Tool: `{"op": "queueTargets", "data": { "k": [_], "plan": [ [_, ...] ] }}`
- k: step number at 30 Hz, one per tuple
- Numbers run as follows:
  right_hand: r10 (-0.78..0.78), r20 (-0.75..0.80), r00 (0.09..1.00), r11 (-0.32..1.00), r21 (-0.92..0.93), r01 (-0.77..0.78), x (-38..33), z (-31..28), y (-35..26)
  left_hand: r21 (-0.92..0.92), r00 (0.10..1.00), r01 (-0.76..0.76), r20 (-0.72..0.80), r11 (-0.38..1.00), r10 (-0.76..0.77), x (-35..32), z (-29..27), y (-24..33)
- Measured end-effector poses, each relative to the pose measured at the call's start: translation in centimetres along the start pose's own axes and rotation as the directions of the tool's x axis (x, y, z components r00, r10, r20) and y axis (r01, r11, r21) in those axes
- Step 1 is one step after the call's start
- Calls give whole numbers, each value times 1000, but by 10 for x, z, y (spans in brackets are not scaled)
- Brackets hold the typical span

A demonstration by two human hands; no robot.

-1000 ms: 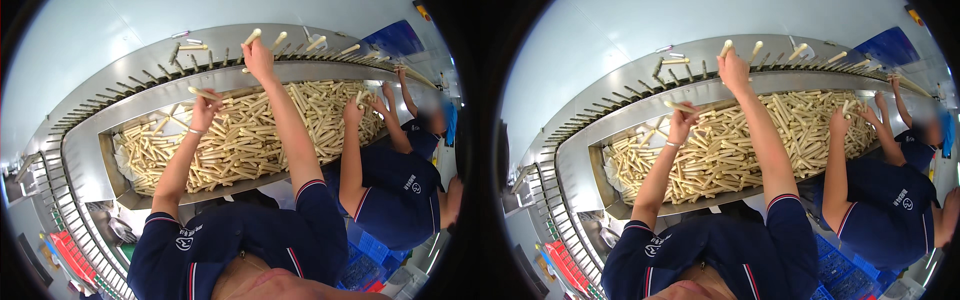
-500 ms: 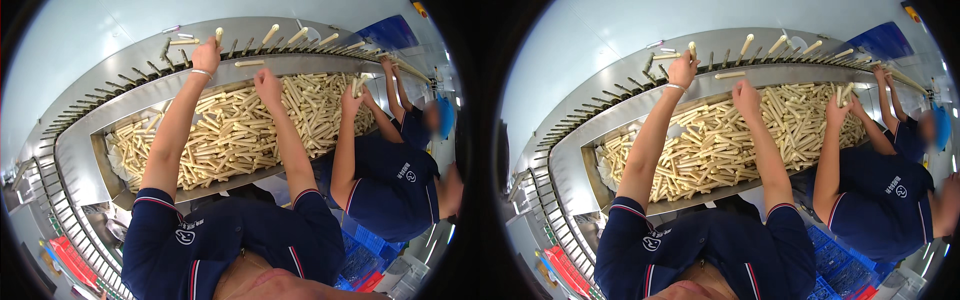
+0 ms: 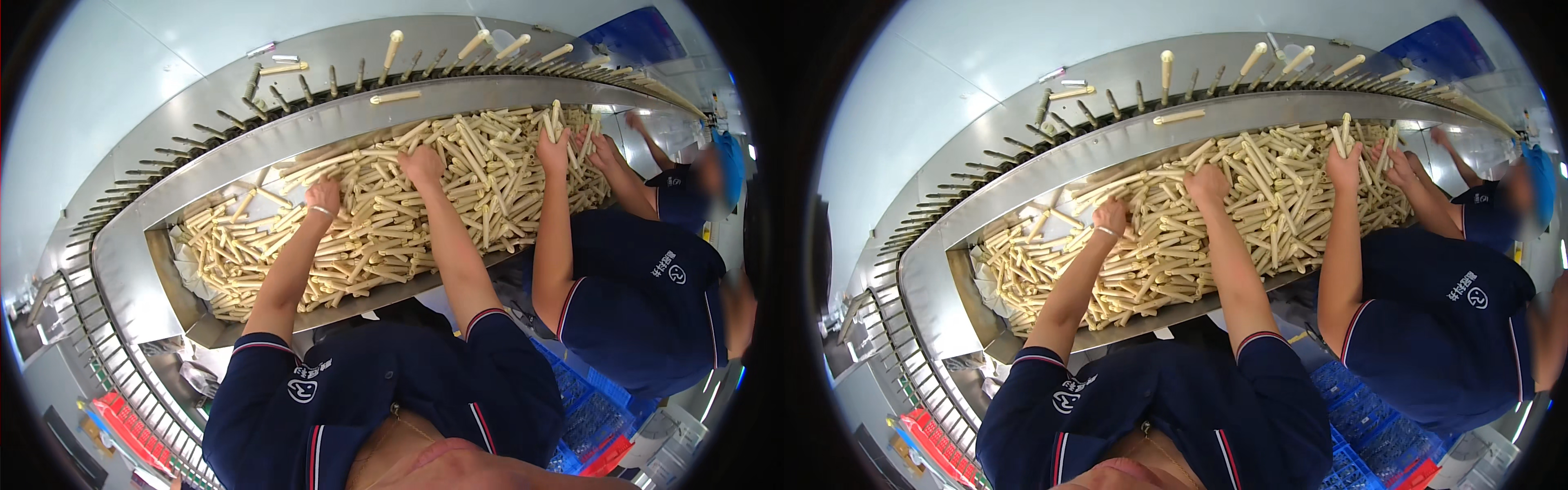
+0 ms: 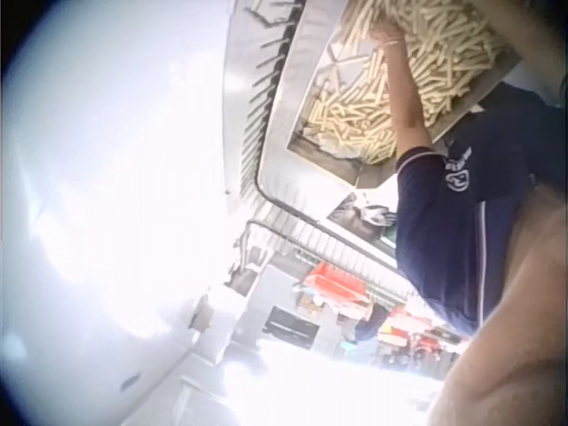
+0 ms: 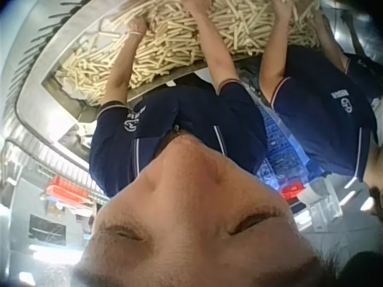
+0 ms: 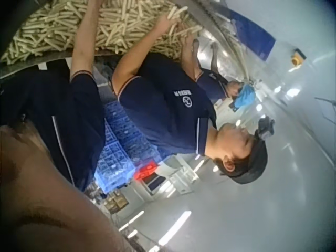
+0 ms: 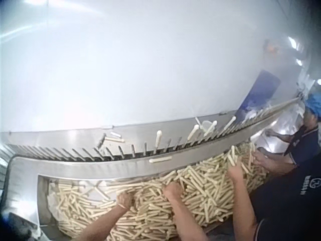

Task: Workers pick up white asparagus stalks from a bin and place them onto the vertical pegs of a moving conveyor belt, sometimes placing two at a time.

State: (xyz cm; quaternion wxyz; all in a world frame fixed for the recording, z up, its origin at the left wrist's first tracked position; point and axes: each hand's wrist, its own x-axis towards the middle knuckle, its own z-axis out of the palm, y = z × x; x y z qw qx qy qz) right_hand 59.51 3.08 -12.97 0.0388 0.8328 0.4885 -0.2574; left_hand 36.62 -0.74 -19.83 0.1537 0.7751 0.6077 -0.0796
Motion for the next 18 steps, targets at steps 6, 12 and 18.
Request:
{"op": "queueTargets", "data": {
  "k": [6, 12, 18],
  "plan": [
    [-366, -90, 926, 928, 31, 370, -54, -21, -2, -117, 996, 38, 86, 992, -28, -43, -33, -27],
    [-621, -326, 713, -51, 924, 378, -61, -84, -93, -961, 949, -277, -270, -25, -164, -43, -137, -23],
    [-535, -660, 527, 55, 596, 801, -39, -98, -154, -896, 838, -430, -442, 111, -320, -31, -199, -35]
  ]
}}
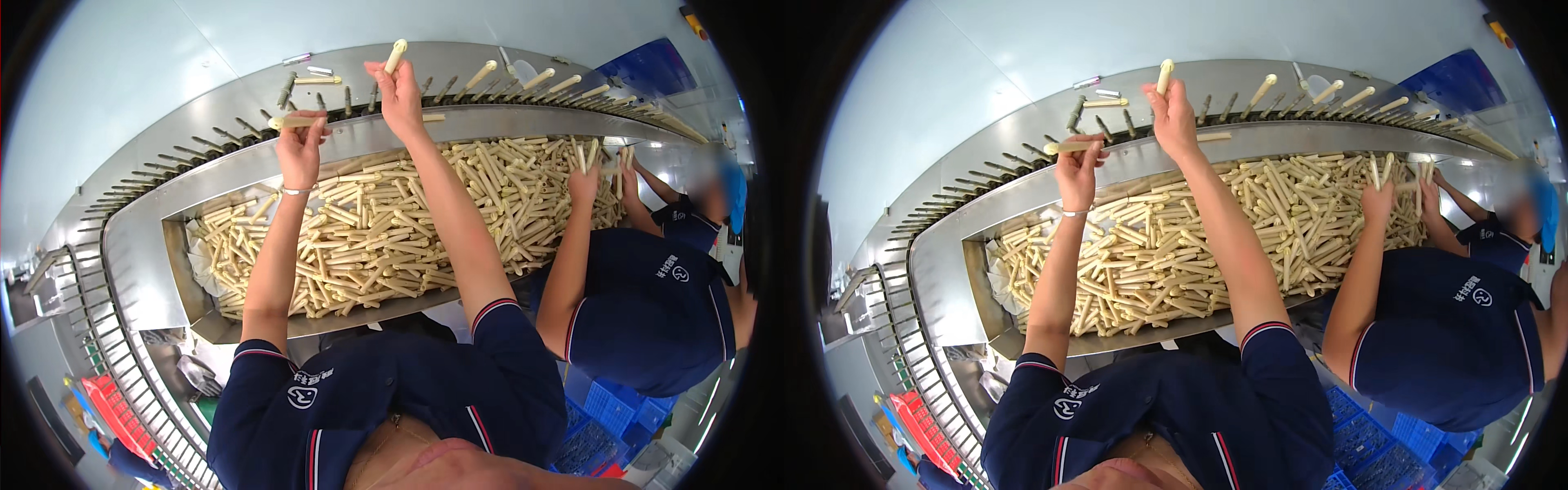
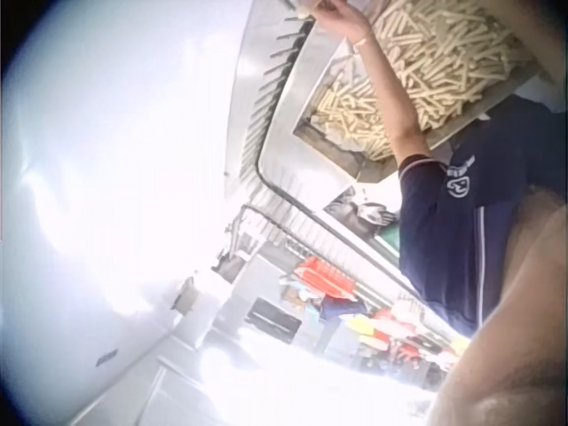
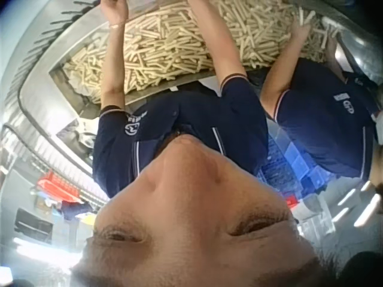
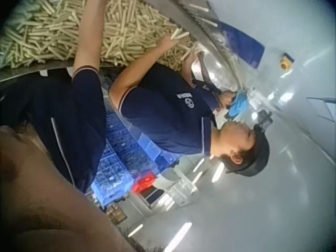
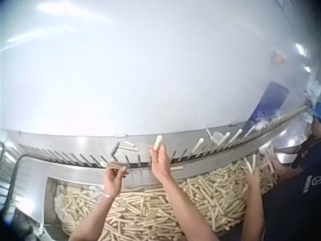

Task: Workers pick up white asparagus stalks from a bin and place them onto the vertical pegs of a moving conveyor belt, sometimes placing two at a time.

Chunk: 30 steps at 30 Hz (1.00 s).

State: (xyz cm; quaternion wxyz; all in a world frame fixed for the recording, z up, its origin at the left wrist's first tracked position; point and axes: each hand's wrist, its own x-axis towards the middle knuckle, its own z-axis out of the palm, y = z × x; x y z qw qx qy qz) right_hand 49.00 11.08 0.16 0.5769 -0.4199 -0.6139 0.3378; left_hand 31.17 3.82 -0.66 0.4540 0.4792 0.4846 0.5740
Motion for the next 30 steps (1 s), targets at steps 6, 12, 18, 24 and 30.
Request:
{"op": "queueTargets", "data": {
  "k": [6, 12, 18, 24, 30],
  "plan": [
    [70, -58, 996, 959, -271, -83, -1, -15, 29, 114, 981, -162, -88, 980, 172, 41, 26, 3],
    [-28, -205, 978, 806, -584, -99, -24, -43, 50, 515, 978, -197, 47, 834, 202, 79, 64, -13],
    [491, -129, 862, 499, -769, -400, -119, -79, 14, 783, 944, -327, 293, 530, 150, 69, 97, -33],
    [873, 37, 486, 63, -997, -37, -182, -101, 87, 647, 911, -400, 205, 649, 357, 11, 100, -68],
    [867, 130, 481, 264, -939, -222, -132, -118, 29, 742, 794, -578, 608, 339, 22, -69, 28, -167]
  ]
}}
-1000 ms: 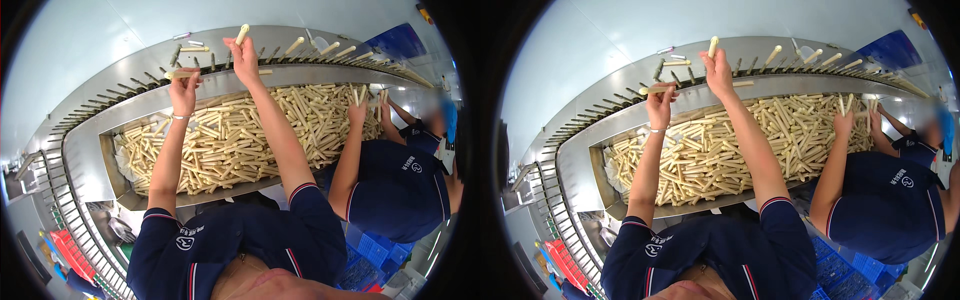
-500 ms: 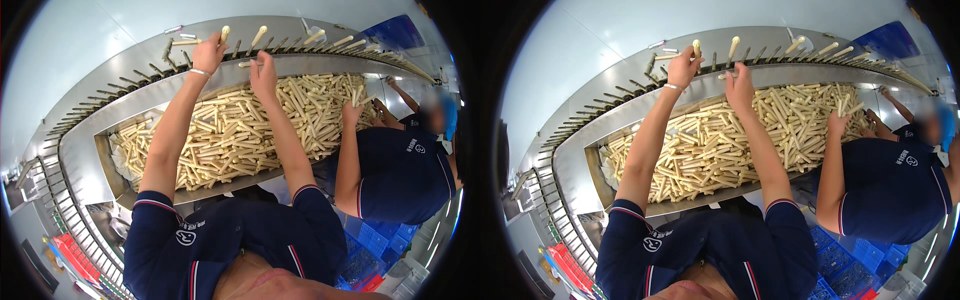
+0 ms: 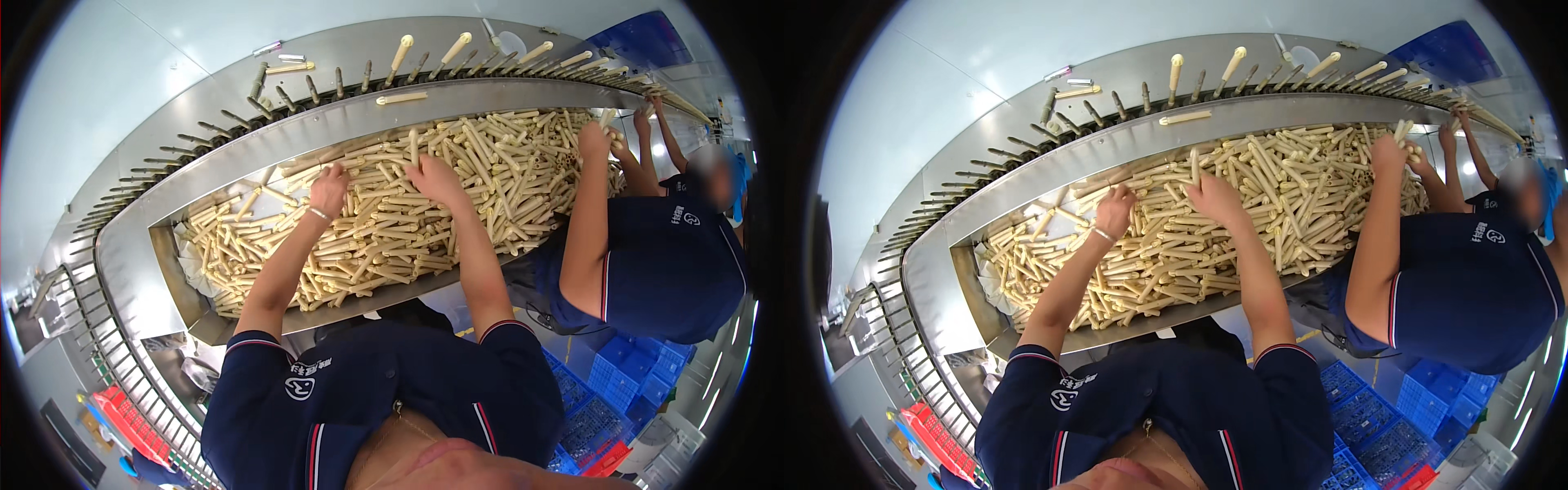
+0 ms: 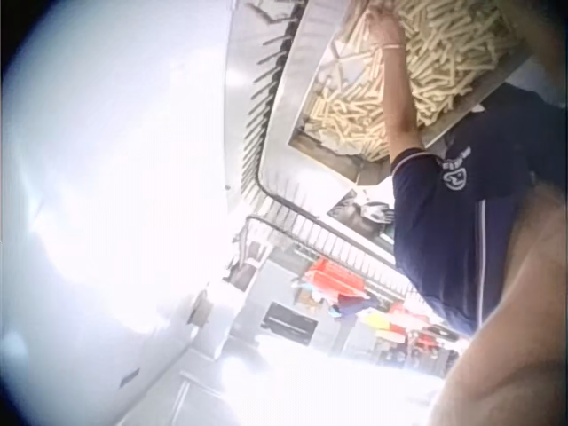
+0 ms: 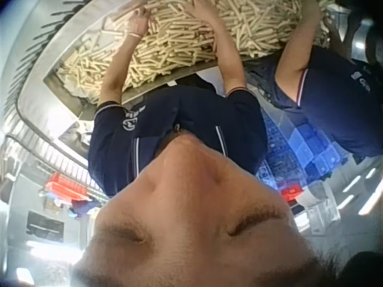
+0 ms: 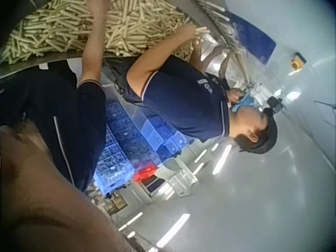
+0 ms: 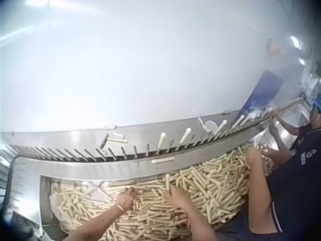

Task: Workers pick up white asparagus stalks from a bin and place them onto the vertical pegs of a moving conveyor belt, sometimes placing two at a time.

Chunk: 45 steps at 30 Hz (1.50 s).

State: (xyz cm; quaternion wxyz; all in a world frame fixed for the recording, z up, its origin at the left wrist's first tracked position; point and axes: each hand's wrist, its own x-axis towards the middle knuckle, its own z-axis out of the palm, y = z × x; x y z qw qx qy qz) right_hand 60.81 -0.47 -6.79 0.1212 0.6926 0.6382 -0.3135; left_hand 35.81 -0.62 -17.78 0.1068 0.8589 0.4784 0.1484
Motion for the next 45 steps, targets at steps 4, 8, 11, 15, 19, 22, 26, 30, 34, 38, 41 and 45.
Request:
{"op": "queueTargets", "data": {
  "k": [4, 8, 11, 15, 19, 22, 26, 30, 34, 38, 41, 45],
  "plan": [
    [-295, -511, 808, 547, 603, 581, 11, -27, -31, -26, 767, 585, 341, 811, -543, -32, 17, 4],
    [-278, -771, 573, 400, 450, 798, 34, -68, -90, -170, 860, 446, 355, 879, -368, -32, 6, 21],
    [-270, -820, 504, 706, 188, 683, 31, -91, -135, -176, 917, 342, 276, 923, -288, -51, 9, 10],
    [-191, -652, 734, 953, 56, 298, 51, -97, -138, -194, 942, 332, 109, 923, -316, -59, -24, 8],
    [-115, -659, 743, 952, 141, 272, 58, -88, -112, -842, 867, 378, 177, 385, -465, -81, -31, -5],
    [-67, -662, 746, 933, 223, 282, 47, -60, -72, -804, 721, 364, 563, -470, -404, -95, -35, -25],
    [-135, -334, 933, 989, 7, 145, 47, 3, -35, -732, 682, 236, 593, -639, -428, -78, -89, -2],
    [-353, -417, 837, 880, -453, 145, 68, 73, -42, -794, 759, 213, 501, -570, -415, -66, -109, 10],
    [-302, -180, 936, 828, -535, 164, 53, 78, -53, -994, 775, -78, -112, 83, -622, -34, -139, 4],
    [-343, -190, 920, 854, -470, 221, 18, 72, -50, -913, 672, -251, -403, 321, -622, 23, -172, -11],
    [-389, -296, 872, 914, -245, 324, -17, 41, -78, -833, 669, -210, -505, 513, -545, 58, -182, -30],
    [-423, -481, 768, 859, 56, 509, -29, 7, -87, -575, 859, 318, -163, 754, -486, 93, -175, -43]
  ]
}}
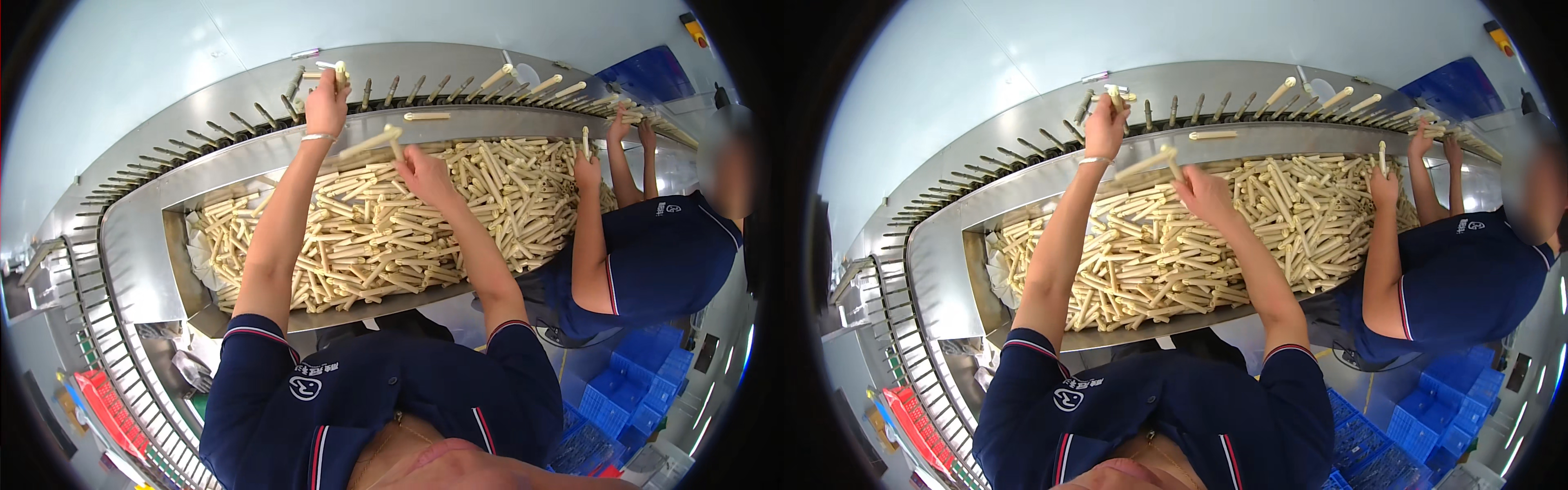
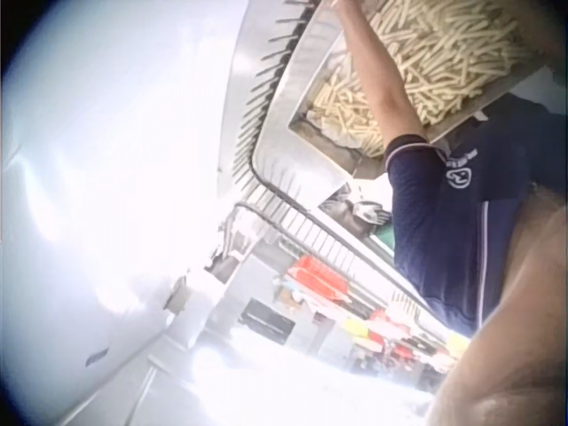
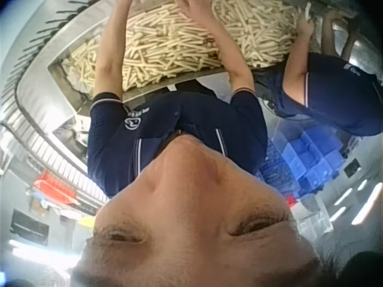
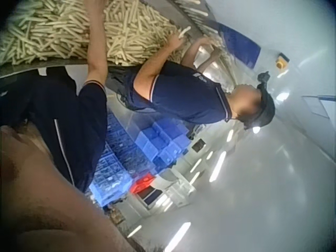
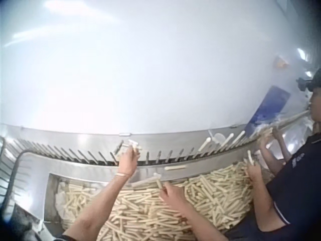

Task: Workers pick up white asparagus stalks from a bin and place them onto the vertical pegs of a moving conveyor belt, sometimes placing two at a time.

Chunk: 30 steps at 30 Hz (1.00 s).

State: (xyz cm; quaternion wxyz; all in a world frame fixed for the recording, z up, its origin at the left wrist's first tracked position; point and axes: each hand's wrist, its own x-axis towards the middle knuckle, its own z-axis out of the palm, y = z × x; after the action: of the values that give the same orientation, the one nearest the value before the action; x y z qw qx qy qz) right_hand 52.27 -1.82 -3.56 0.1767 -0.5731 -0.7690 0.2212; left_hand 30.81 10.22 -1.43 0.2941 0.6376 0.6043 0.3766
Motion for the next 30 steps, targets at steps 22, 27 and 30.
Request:
{"op": "queueTargets", "data": {
  "k": [22, 27, 30],
  "plan": [
    [81, -500, 862, 948, 307, 89, 82, -27, -58, -453, 954, 229, 281, 862, -105, -168, -20, 49],
    [-20, -621, 783, 959, 209, 190, 119, -23, -58, -895, 993, 119, 103, 430, -62, -141, -56, 14],
    [63, -433, 899, 998, 34, -53, 121, -16, -39, -896, 988, -78, -129, 438, -89, -111, -59, 5]
  ]
}}
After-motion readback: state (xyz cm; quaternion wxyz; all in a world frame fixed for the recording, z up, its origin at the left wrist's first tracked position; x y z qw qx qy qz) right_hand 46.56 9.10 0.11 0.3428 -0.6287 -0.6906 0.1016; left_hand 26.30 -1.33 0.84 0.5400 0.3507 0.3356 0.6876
